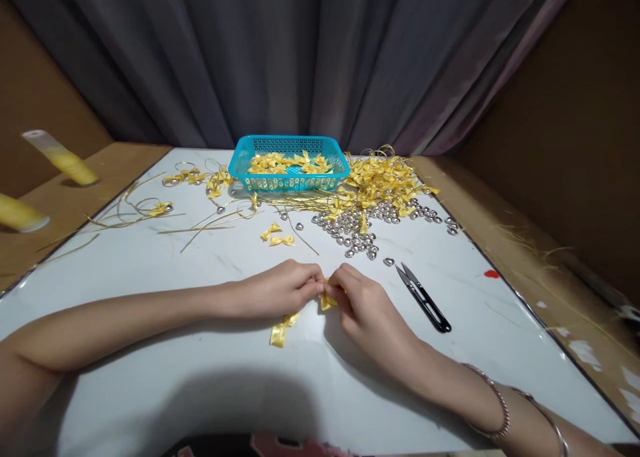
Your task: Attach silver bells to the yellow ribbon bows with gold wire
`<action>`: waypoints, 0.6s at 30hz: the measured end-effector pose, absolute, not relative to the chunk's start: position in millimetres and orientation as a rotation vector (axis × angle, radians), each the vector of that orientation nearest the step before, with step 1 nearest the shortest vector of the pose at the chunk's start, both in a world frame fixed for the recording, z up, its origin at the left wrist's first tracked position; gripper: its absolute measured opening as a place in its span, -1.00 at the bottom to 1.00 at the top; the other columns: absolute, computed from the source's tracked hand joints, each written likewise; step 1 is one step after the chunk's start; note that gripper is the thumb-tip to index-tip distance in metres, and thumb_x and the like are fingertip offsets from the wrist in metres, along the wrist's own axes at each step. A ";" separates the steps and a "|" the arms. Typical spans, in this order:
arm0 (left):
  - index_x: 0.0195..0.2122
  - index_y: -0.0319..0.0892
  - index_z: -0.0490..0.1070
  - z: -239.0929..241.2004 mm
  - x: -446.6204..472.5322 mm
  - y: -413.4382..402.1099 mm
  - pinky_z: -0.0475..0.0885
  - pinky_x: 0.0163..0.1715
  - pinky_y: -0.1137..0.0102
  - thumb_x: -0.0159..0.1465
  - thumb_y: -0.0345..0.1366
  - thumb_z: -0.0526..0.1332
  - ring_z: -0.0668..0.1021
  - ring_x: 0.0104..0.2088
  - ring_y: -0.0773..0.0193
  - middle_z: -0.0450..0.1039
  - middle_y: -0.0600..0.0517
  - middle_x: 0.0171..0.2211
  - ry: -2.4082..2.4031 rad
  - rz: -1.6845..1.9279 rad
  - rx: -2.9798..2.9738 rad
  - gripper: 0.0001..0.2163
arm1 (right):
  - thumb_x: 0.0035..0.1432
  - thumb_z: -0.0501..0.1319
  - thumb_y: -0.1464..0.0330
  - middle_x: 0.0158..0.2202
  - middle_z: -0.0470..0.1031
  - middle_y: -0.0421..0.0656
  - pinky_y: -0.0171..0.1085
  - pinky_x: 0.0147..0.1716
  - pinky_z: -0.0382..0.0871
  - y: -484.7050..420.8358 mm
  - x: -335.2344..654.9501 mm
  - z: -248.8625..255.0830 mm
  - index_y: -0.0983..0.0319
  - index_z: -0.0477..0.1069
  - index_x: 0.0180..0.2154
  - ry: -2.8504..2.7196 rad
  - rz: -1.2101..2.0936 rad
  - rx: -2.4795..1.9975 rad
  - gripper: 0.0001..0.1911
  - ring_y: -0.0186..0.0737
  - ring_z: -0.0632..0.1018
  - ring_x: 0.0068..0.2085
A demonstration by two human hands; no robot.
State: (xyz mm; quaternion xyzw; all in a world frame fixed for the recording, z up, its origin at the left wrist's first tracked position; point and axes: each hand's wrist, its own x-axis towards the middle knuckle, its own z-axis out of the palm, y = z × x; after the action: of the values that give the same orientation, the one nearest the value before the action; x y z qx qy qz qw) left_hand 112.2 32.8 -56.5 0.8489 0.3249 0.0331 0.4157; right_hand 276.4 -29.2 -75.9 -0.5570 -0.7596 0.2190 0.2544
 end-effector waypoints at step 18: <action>-0.70 -0.16 -0.05 -61.7 115.1 54.9 -0.29 -0.70 0.48 0.17 -0.36 0.10 -0.11 -0.73 0.54 -0.15 0.24 -0.75 0.805 -0.212 0.911 -0.64 | 0.04 -0.12 0.66 -0.55 0.30 -0.12 -0.28 -0.63 0.00 -33.1 275.5 -78.2 0.29 0.35 -0.46 -2.548 -0.317 -1.041 -0.67 -0.27 0.24 -0.56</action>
State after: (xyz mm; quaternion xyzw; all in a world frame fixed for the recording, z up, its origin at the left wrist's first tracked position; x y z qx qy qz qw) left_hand 115.1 54.9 -61.7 0.4269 0.3774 -0.0992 0.8158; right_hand 275.5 -33.1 -78.2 -0.3695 -0.9038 -0.1125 0.1845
